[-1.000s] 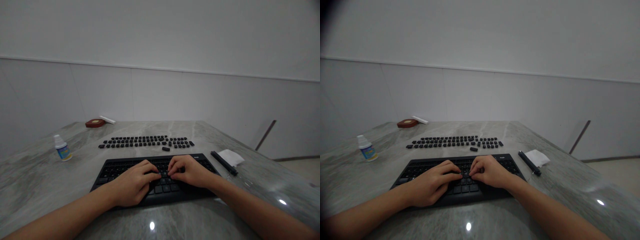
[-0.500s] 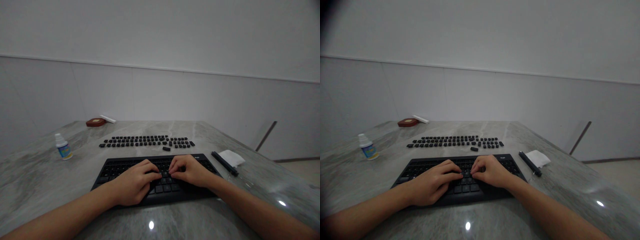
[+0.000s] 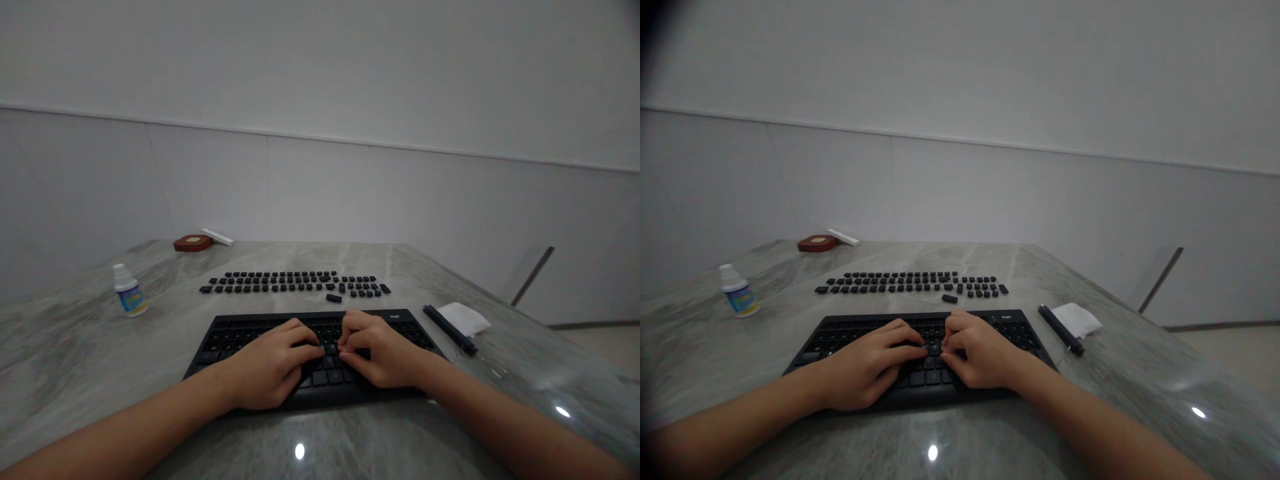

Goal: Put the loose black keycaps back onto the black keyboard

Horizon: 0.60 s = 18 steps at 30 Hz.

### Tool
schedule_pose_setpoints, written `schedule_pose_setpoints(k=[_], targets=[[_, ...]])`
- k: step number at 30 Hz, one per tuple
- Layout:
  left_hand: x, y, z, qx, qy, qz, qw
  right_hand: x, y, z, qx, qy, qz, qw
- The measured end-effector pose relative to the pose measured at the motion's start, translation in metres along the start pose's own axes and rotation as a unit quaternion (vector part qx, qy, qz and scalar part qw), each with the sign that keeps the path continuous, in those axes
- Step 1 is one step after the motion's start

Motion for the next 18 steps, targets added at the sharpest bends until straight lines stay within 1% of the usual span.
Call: schedule_pose_setpoints(k=[4, 7, 9, 11, 12, 14, 16, 18], targets=[[0.001, 0.001, 0.001, 0.005, 0.012, 0.001, 1.0, 0.001, -0.004, 0.005, 0.029, -0.005, 0.01, 1.0], [-0.002, 0.002, 0.0, 0.002, 0.022, 0.002, 1.0, -0.004, -0.012, -0.002, 0.013, 0.022, 0.026, 0.999], [-0.005, 0.002, -0.002, -0.001, 0.026, -0.001, 1.0, -0.017, -0.018, -0.013, -0.013, 0.003, 0.066, 0.998], [-0.009, 0.002, -0.001, 0.008, 0.032, -0.012, 0.999, -0.037, -0.025, -0.028, -0.042, -0.068, 0.134, 0.988], [-0.01, 0.001, 0.0, 0.016, 0.038, -0.022, 0.999, -0.048, -0.029, -0.034, -0.046, -0.107, 0.168, 0.979], [-0.011, 0.0, 0.003, 0.03, 0.05, -0.046, 0.997, -0.066, -0.034, -0.037, -0.01, -0.15, 0.216, 0.965], [-0.012, -0.001, 0.007, 0.036, 0.061, -0.066, 0.995, -0.077, -0.037, -0.035, 0.022, -0.158, 0.237, 0.958], [-0.011, -0.002, 0.01, 0.039, 0.064, -0.076, 0.994, -0.082, -0.036, -0.031, 0.025, -0.153, 0.247, 0.956]])
Point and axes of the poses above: each hand's wrist, its own y-axis towards the middle knuckle, its own z-axis out of the palm, x = y × z, the point moved 6 cm from there along y, towards the middle knuckle, and after that the axes turned 1 degree about -z, right-handed, at the moved point
